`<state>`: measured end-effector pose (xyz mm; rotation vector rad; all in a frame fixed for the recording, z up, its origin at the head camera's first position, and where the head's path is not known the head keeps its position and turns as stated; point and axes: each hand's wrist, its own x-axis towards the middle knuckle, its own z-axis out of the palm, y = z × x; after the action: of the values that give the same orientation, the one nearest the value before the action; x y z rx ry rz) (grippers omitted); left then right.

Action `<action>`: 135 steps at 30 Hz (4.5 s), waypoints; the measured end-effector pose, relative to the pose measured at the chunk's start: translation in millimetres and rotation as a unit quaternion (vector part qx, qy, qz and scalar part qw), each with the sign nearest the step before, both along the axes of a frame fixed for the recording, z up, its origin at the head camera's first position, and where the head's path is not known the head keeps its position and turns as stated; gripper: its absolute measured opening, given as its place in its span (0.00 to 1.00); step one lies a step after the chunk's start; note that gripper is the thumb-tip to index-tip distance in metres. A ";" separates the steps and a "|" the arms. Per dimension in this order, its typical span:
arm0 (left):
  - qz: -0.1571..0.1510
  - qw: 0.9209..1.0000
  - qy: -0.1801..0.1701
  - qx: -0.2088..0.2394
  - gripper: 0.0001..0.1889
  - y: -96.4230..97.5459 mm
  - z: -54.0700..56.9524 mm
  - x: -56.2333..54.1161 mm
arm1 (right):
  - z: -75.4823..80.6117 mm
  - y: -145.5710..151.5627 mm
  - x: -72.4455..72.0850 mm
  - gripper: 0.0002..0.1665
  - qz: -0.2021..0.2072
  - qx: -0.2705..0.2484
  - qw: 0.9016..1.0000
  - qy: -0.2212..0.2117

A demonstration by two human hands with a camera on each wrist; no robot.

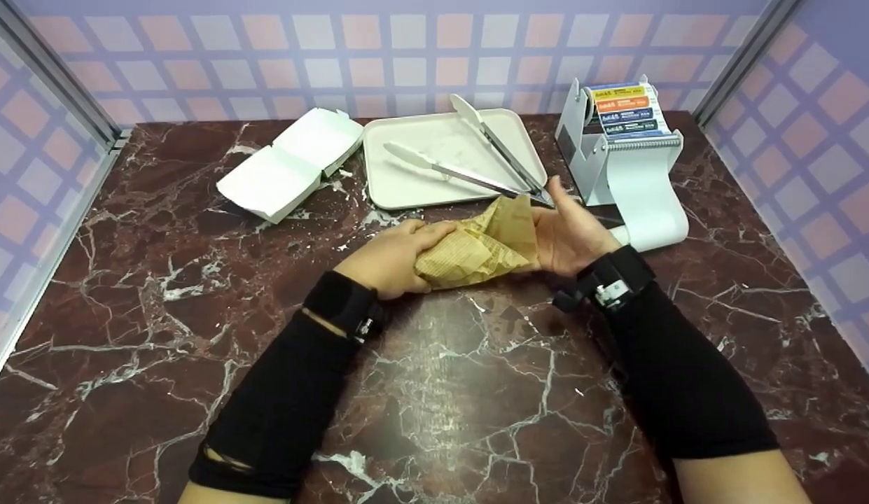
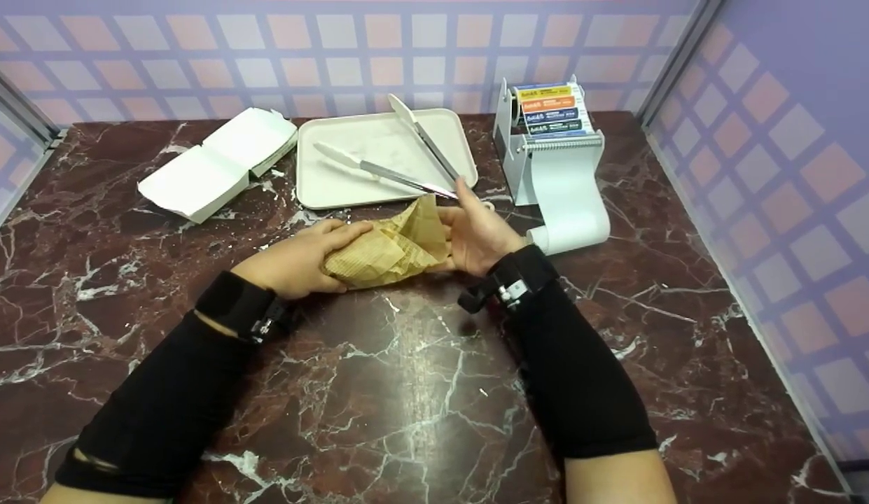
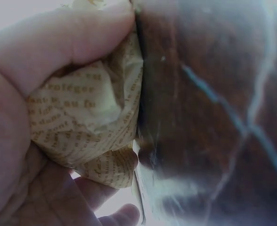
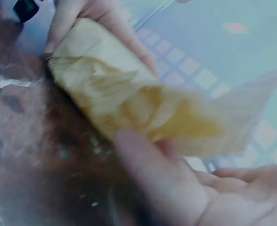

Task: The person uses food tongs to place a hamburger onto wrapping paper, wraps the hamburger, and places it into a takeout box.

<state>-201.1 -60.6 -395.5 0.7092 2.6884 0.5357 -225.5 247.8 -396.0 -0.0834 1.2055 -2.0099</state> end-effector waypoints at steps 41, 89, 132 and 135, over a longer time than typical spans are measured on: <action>-0.009 0.999 -0.004 -0.040 0.37 7.7 3.7 5.6 | 2.5 -92.4 57.5 0.48 0.055 0.351 0.836 0.419; 0.153 0.960 -0.162 0.168 0.12 -27.9 14.0 -4.3 | 12.1 -89.8 51.4 0.44 0.158 0.516 0.649 0.537; 0.197 0.971 -0.042 0.127 0.22 -18.0 24.9 6.7 | 8.2 -104.2 7.1 0.63 0.158 0.533 0.660 0.506; 0.154 0.980 0.035 0.118 0.27 -2.4 30.2 15.8 | 7.3 -104.7 5.9 0.60 0.158 0.531 0.654 0.515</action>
<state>-185.2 -63.0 -365.3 0.3716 2.8479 0.9339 -219.6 143.1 -388.7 -0.8531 2.6524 -0.5356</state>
